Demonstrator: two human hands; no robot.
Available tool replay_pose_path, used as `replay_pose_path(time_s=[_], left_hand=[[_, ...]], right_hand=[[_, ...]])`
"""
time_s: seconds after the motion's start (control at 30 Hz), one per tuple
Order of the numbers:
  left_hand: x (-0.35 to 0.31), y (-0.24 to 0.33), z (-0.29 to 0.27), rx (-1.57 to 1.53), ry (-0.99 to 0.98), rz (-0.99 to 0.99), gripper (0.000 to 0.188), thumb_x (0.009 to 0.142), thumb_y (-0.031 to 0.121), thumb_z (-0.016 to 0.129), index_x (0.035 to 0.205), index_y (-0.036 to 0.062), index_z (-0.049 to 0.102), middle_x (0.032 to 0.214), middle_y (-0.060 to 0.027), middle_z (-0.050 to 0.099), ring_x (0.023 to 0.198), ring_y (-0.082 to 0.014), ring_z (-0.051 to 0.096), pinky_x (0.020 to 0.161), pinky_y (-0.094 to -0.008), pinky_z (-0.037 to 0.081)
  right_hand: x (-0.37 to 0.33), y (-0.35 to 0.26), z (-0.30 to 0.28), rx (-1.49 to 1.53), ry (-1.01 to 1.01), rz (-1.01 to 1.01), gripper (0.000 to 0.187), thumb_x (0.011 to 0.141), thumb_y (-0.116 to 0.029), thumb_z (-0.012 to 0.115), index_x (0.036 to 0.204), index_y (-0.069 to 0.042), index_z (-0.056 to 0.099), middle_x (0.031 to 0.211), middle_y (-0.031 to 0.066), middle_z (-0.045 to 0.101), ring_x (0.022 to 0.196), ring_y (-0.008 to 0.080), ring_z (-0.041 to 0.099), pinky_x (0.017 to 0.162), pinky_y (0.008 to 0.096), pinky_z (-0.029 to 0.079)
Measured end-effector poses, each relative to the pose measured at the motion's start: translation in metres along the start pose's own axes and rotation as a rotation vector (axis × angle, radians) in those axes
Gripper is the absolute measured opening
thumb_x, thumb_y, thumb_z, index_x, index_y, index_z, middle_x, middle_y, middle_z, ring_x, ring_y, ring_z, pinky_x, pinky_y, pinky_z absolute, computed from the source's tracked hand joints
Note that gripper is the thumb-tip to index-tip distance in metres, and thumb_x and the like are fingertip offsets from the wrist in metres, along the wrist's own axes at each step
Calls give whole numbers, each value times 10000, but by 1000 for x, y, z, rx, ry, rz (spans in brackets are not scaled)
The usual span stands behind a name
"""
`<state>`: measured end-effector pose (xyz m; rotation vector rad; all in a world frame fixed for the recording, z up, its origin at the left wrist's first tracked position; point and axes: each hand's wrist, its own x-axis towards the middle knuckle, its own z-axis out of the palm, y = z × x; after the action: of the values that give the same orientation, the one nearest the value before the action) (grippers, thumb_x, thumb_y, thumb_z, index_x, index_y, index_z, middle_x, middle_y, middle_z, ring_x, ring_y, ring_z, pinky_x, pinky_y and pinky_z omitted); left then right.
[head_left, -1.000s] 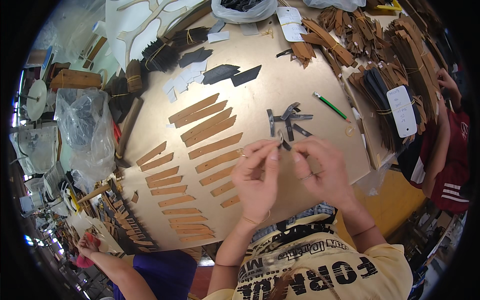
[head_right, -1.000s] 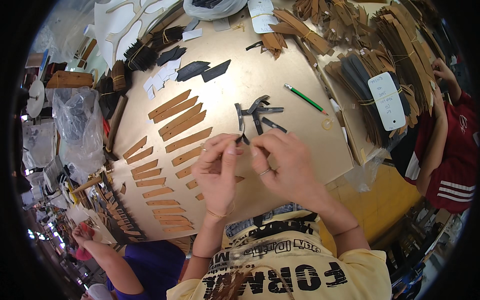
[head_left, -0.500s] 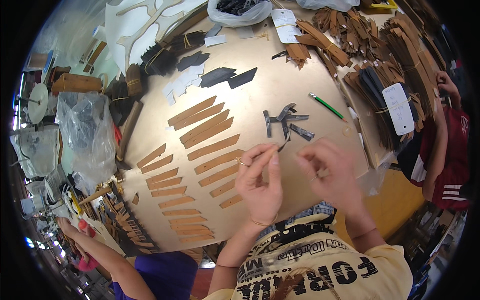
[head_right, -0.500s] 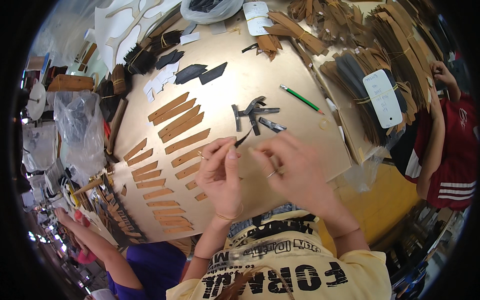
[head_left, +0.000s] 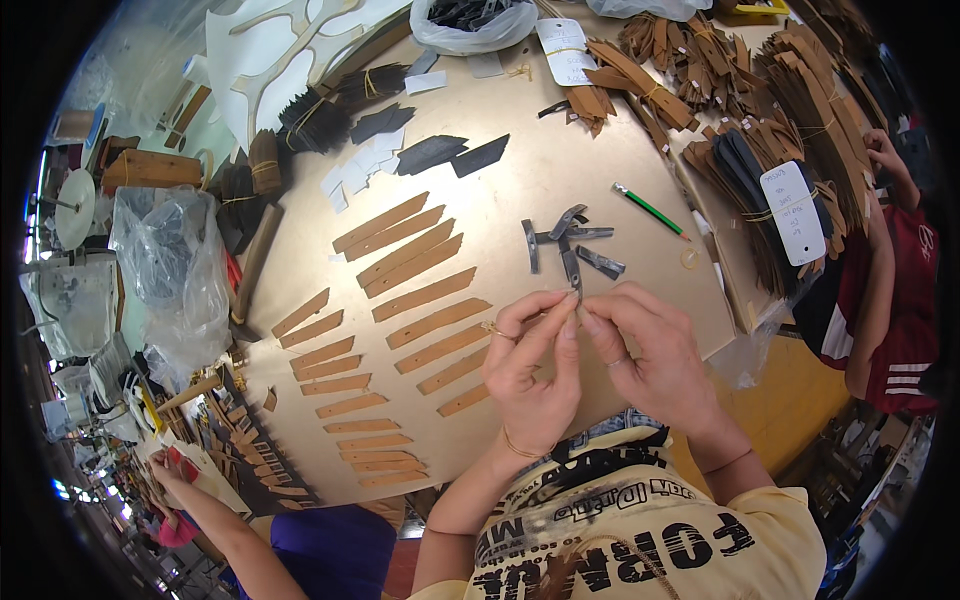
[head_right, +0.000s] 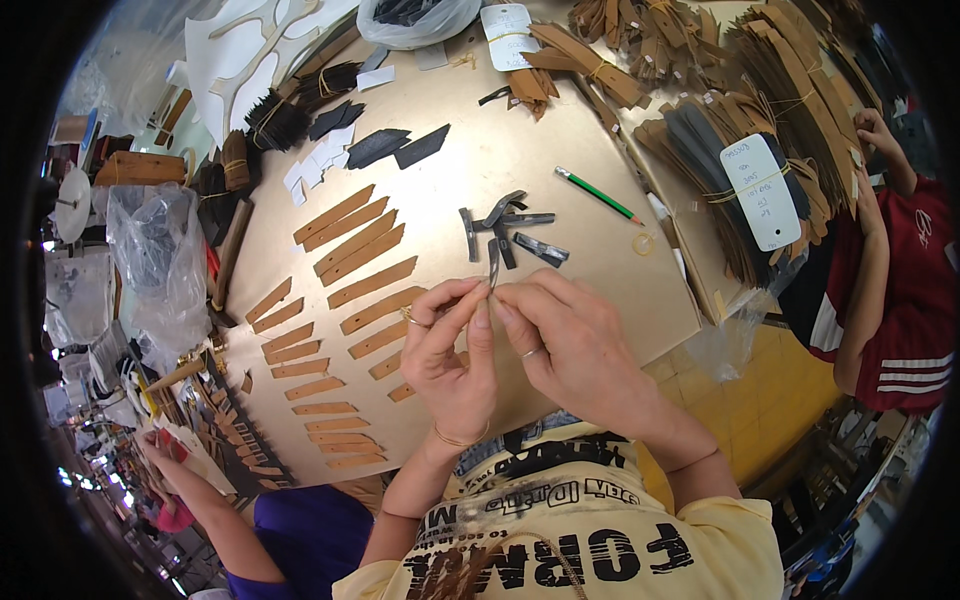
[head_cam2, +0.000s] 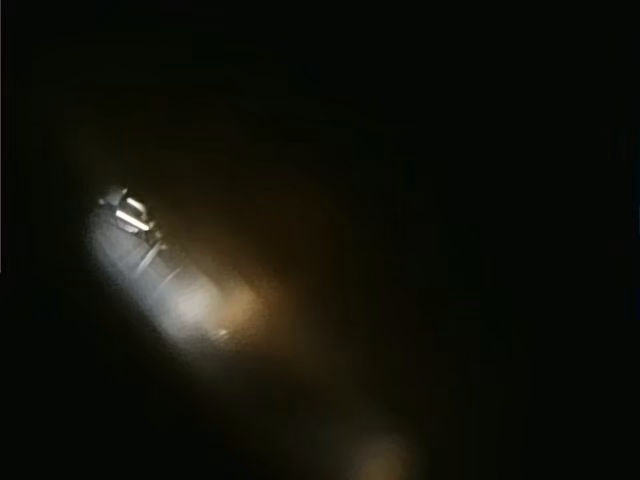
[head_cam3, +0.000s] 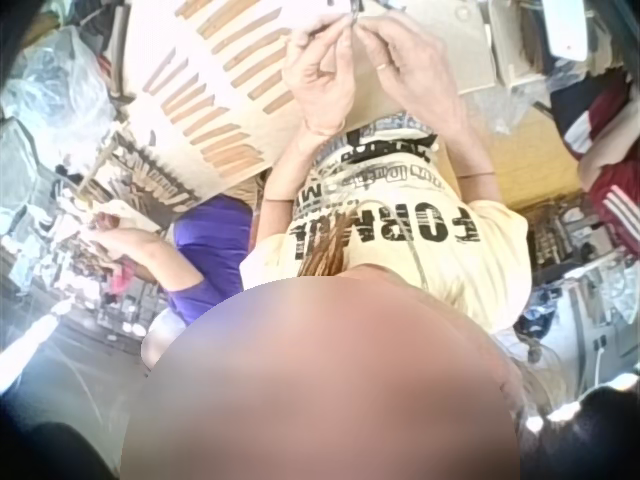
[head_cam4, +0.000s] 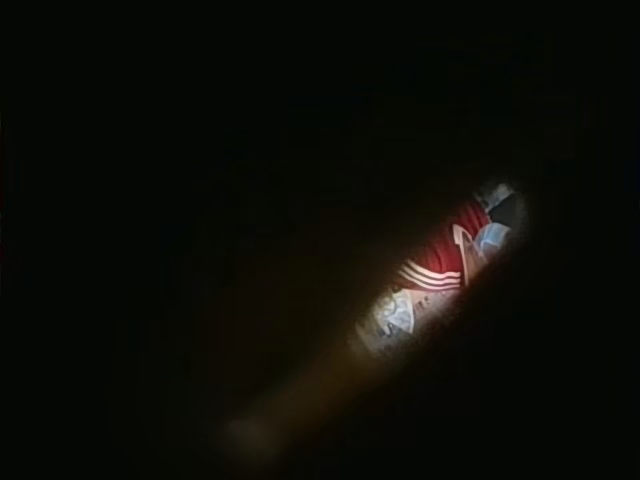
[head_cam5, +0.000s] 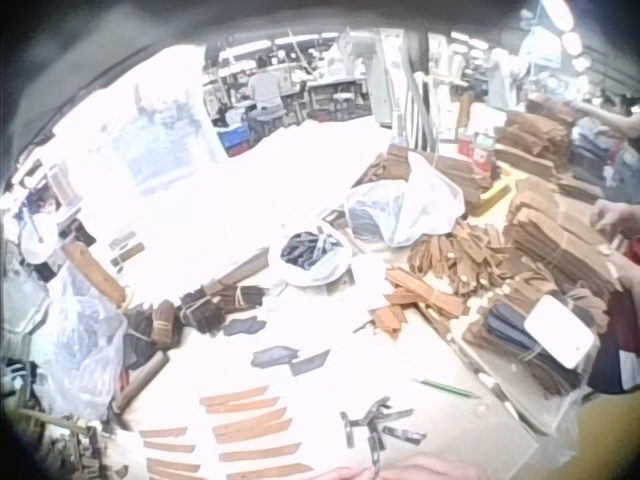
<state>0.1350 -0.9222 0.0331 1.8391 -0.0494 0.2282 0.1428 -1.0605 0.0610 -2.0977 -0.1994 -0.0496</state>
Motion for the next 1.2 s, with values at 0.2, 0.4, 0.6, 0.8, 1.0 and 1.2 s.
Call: replay_pose_path(time_s=[0.2,0.4,0.6,0.8,1.0,1.2], left_hand=[[0,-1,-2,-31,-56,-29,197,895,-47,657,1079,-25,722,1103,-115,641,978,-171,620,867,-282,502],[2,-5,-4,-397,6,-295,197,890,-48,656,1069,-16,732,1070,-118,648,963,-179,631,870,-281,507],[7,-5,-7,-177,-4,-182,188,890,-35,660,1062,-11,732,1063,-120,650,957,-182,635,857,-284,514],[10,-3,-2,8,4,6,164,885,-32,658,1034,-18,727,1040,-129,657,889,-191,651,809,-282,525],[33,-8,-3,-148,61,-27,147,905,-18,639,1040,-29,697,1046,-129,655,910,-166,638,798,-283,528],[89,-31,-20,-122,189,-90,173,912,28,649,1073,-26,679,1059,-129,653,901,-184,644,749,-303,530]], right_hand=[[3,2,3,-57,6,5,98,873,-83,686,944,-26,650,810,80,634,659,234,604,606,332,469],[8,5,3,52,3,33,95,860,-57,688,909,13,645,781,104,632,656,216,608,605,313,483],[10,6,6,38,7,-30,108,866,-36,696,961,8,669,832,109,654,700,248,618,632,320,489],[11,3,1,-63,-31,-30,107,881,-26,678,982,3,657,859,111,643,762,290,614,683,340,494],[18,7,2,-42,38,-10,82,909,-42,631,984,-13,622,835,123,606,735,301,597,676,348,476],[41,42,-18,-226,158,112,84,931,-99,612,964,-22,622,867,141,614,753,333,619,681,400,486]])
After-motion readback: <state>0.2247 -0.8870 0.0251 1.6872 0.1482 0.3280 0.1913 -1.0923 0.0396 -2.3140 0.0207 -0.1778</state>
